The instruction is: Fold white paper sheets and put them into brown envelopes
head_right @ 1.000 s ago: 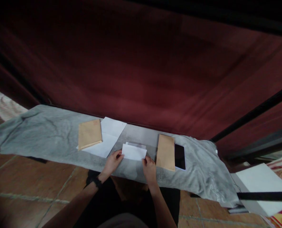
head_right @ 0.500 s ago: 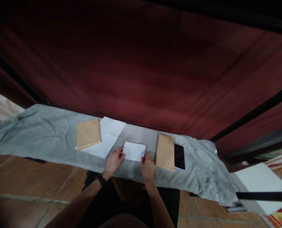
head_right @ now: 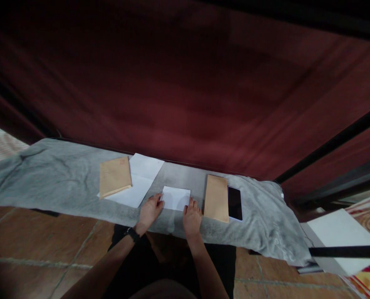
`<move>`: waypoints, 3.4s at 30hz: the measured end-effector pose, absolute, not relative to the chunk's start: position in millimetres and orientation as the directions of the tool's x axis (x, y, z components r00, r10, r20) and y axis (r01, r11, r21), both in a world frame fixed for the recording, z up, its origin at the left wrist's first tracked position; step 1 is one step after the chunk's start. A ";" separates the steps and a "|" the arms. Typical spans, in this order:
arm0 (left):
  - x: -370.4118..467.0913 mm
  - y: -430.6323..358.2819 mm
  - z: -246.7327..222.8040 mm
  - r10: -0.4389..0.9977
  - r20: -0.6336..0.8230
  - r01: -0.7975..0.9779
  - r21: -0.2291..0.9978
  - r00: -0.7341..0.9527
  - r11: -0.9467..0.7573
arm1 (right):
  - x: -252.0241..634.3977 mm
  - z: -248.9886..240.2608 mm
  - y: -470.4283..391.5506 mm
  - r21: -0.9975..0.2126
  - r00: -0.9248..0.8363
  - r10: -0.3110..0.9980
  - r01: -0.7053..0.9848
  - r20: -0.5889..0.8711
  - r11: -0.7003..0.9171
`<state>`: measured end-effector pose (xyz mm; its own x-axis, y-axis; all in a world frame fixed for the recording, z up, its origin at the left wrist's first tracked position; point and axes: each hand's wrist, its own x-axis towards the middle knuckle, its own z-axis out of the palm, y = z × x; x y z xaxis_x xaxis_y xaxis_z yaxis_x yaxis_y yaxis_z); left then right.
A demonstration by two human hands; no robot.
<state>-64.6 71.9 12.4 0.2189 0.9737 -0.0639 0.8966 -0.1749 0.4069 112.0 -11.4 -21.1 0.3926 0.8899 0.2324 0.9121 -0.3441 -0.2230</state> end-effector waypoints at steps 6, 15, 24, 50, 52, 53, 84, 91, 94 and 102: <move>-64.4 72.3 4.8 0.970 0.001 0.888 0.403 0.243 -0.223 | 98.7 -19.2 -8.0 -0.255 0.143 0.927 0.965 0.346 -0.054; -63.6 67.7 8.1 0.953 0.055 0.892 0.338 0.299 -0.300 | 83.8 -40.2 -27.0 -0.203 0.071 0.930 0.979 0.361 0.004; -42.6 58.5 1.3 0.894 0.105 0.836 0.320 0.436 -0.445 | 92.6 -36.1 -43.4 -0.195 0.105 0.936 0.980 0.335 -0.041; -33.0 75.3 -21.5 0.825 0.132 0.798 0.211 0.549 -0.565 | 92.1 -33.3 -18.0 -0.240 0.167 0.943 0.966 0.288 -0.097; -32.6 74.9 -21.1 0.818 0.134 0.794 0.196 0.559 -0.575 | 94.6 -32.4 -5.3 -0.248 0.168 0.943 0.964 0.288 -0.096; -32.4 74.9 -21.0 0.815 0.133 0.793 0.189 0.563 -0.579 | 96.7 -32.6 0.3 -0.248 0.170 0.942 0.964 0.290 -0.098; -31.8 75.9 -20.3 0.822 0.098 0.796 0.207 0.561 -0.568 | 105.6 -39.9 -32.4 -0.197 0.218 0.909 0.968 0.354 -0.155; -31.0 76.1 -24.2 0.810 0.132 0.799 0.139 0.571 -0.586 | 106.0 -44.8 -51.8 -0.207 0.155 0.891 0.976 0.426 -0.070; -32.0 76.2 -25.0 0.807 0.145 0.802 0.106 0.573 -0.588 | 106.2 -48.3 -59.0 -0.222 0.143 0.877 0.974 0.458 -0.043; -16.9 69.0 -24.9 0.793 0.178 0.791 0.103 0.582 -0.603 | 107.4 -45.3 -67.8 -0.229 0.109 0.878 0.973 0.467 0.001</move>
